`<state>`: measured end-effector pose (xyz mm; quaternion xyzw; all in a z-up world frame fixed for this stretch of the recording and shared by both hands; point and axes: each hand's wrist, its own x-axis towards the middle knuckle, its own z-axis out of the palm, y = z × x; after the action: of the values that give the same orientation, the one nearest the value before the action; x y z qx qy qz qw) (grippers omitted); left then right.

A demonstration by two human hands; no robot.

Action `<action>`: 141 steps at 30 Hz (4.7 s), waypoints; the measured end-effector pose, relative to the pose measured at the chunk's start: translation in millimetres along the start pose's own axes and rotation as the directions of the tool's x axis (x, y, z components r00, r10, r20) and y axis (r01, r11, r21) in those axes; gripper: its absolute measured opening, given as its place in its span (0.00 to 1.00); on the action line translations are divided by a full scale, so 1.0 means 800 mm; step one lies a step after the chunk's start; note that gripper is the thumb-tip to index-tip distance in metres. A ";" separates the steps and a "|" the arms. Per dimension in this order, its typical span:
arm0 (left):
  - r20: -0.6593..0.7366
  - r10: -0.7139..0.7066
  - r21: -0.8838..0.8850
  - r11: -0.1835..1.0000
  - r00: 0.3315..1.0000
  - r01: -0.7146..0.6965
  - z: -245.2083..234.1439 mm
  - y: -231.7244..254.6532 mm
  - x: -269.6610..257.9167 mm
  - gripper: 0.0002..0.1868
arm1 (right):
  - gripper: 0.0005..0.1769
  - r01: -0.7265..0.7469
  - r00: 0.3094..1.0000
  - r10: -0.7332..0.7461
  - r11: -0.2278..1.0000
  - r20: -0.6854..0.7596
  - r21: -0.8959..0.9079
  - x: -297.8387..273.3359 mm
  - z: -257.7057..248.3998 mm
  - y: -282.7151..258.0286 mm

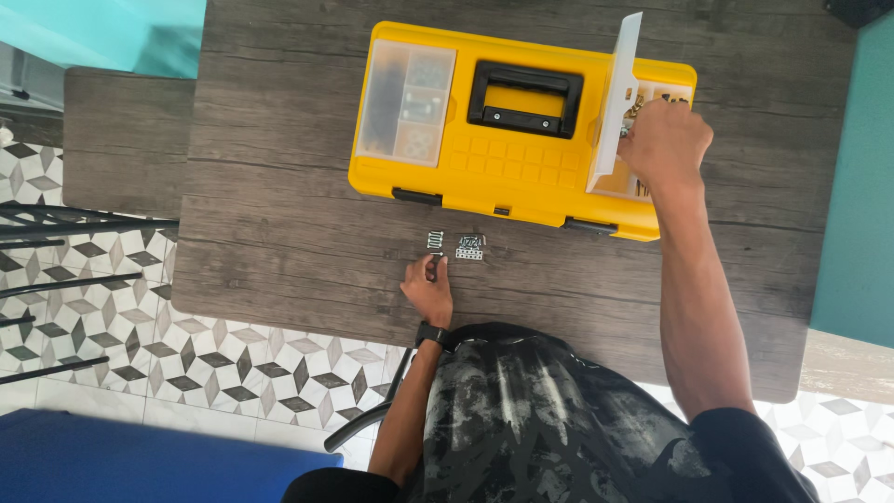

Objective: The person repeatedly picks small metal fasteners from a yellow toolbox and places them on a wooden table, arranging them into small piles. The person continues this process throughout the clip.

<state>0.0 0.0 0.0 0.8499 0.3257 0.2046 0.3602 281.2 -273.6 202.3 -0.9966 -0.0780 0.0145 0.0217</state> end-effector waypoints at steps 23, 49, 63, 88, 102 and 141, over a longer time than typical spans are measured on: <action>-0.058 0.042 -0.027 0.999 0.997 -0.043 -0.004 0.018 0.011 0.09 | 0.13 -0.034 0.999 0.033 0.999 0.013 0.040 0.001 0.003 -0.003; -0.068 0.057 0.020 0.998 0.996 -0.056 -0.001 0.015 0.012 0.09 | 0.04 0.118 0.963 0.202 0.288 -0.181 0.950 -0.089 -0.027 0.013; -0.063 0.043 -0.122 0.991 0.997 -0.051 -0.009 0.019 0.012 0.09 | 0.07 0.084 0.989 0.144 -0.324 -0.039 0.942 -0.184 -0.021 -0.030; 0.153 0.578 -0.682 0.649 0.801 -0.337 -0.116 0.248 0.003 0.11 | 0.10 -0.174 0.983 -0.127 -0.434 0.132 0.884 -0.253 0.042 -0.098; 0.246 0.491 -0.635 0.733 0.836 -0.244 -0.100 0.252 -0.026 0.12 | 0.07 -0.222 0.975 -0.050 -0.287 0.217 0.932 -0.279 0.047 -0.081; 0.035 0.120 -0.467 0.880 0.992 -0.090 -0.099 0.105 0.047 0.10 | 0.06 0.126 0.968 -0.054 0.950 -0.246 0.286 -0.059 -0.045 -0.004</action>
<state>14.2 19.8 118.7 0.7614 0.2094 0.2692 0.5513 235.5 -279.6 239.8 -0.9718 -0.1175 -0.0930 0.1822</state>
